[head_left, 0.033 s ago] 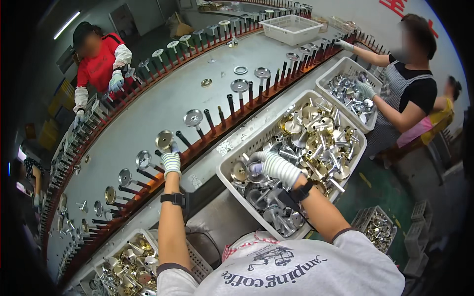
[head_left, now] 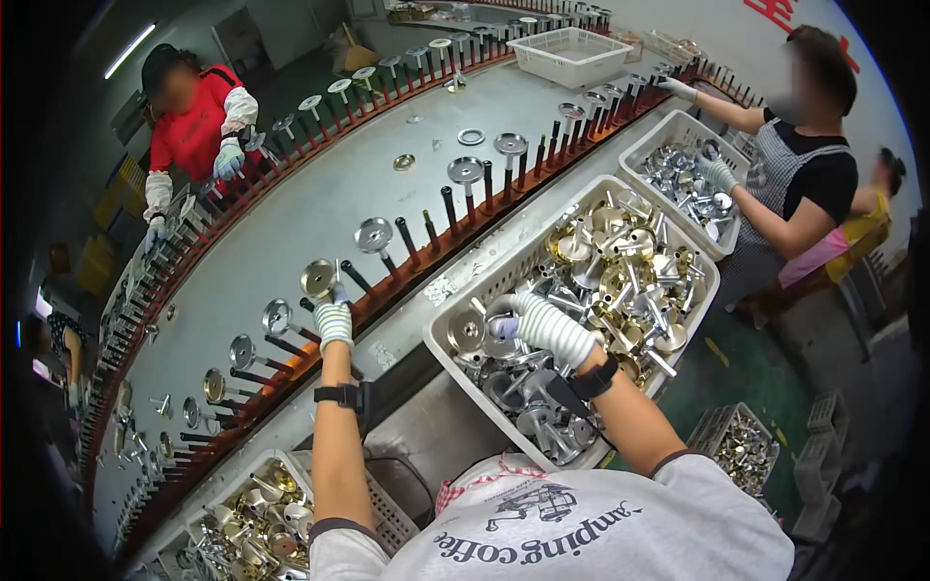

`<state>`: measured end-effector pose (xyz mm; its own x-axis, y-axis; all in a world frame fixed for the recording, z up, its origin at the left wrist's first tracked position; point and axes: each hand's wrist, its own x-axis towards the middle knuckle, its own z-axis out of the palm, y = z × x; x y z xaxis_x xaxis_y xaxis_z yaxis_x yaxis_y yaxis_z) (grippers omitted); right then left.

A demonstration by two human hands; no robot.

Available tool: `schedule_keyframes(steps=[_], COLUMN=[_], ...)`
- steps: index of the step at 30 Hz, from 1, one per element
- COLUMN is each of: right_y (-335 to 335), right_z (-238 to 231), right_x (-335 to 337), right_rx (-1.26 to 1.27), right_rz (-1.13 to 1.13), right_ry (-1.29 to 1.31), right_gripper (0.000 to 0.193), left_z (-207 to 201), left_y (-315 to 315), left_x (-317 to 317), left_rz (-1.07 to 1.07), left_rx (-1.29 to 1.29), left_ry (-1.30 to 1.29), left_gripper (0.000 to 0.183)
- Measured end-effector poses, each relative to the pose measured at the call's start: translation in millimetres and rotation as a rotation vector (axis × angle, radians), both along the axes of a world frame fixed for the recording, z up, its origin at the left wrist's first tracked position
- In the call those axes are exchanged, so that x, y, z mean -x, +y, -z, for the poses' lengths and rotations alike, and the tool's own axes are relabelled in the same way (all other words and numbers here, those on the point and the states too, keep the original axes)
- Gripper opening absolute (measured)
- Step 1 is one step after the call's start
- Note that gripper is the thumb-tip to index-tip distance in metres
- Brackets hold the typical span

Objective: The person picks up small, shiny metal components from a white bin and places them onto vertical pegs on a long assembly table. The person wears gloves and handles the parts one by one, moving them from a pile to the pegs. Other workers are visible in the background performing similar tasks.

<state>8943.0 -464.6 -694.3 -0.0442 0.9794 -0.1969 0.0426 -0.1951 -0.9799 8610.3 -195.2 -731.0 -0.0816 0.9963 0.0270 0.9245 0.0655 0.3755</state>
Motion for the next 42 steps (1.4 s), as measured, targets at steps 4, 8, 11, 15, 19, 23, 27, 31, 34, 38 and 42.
schedule_keyframes(steps=[4,8,11,15,19,23,27,31,34,38,42], right_y=[-18,-25,-27,-24,-28,-21,-23,-26,-24,-20,-18], right_z=[-10,0,12,3,17,35,26,29,26,21,32], right_x=[7,15,16,-2,-37,-56,-78,-97,-111,-133,-156], right_rx=[0.052,0.148,0.162,0.197,0.118,-0.003,-0.032,-0.040,0.005,0.083,0.108], right_rz=[0.176,0.175,0.104,0.122,0.065,0.005,-0.080,-0.131,-0.114,-0.036,0.067], right_ry=[0.656,1.327,1.413,1.305,1.186,0.825,0.668,0.597,0.560,0.520,0.635], right_gripper=[0.029,0.034,0.040,0.046,0.052,0.047,0.041,0.041,0.039,0.034,0.030], left_z=[-30,-78,-113,-107,-100,-93,-98,-103,-81,-85,-78], left_y=[-75,-169,-202,-201,-199,-191,-182,-178,-180,-190,-117], left_x=[-20,-89,-118,-153,-186,-203,-219,-236,-244,-268,-246], left_rz=[0.091,0.561,0.623,0.721,0.659,0.879,1.002,1.186,1.209,0.629,0.239], left_rx=[-0.095,0.196,0.498,0.344,0.437,0.294,0.443,0.509,0.230,0.267,-0.175], left_ry=[-0.222,-0.775,-0.816,-0.536,-0.551,-0.372,-0.427,-0.340,-0.257,-1.072,-1.587], left_gripper=[0.059,0.053,0.053,0.085,0.096,0.096,0.086,0.084,0.079,0.056,0.043])
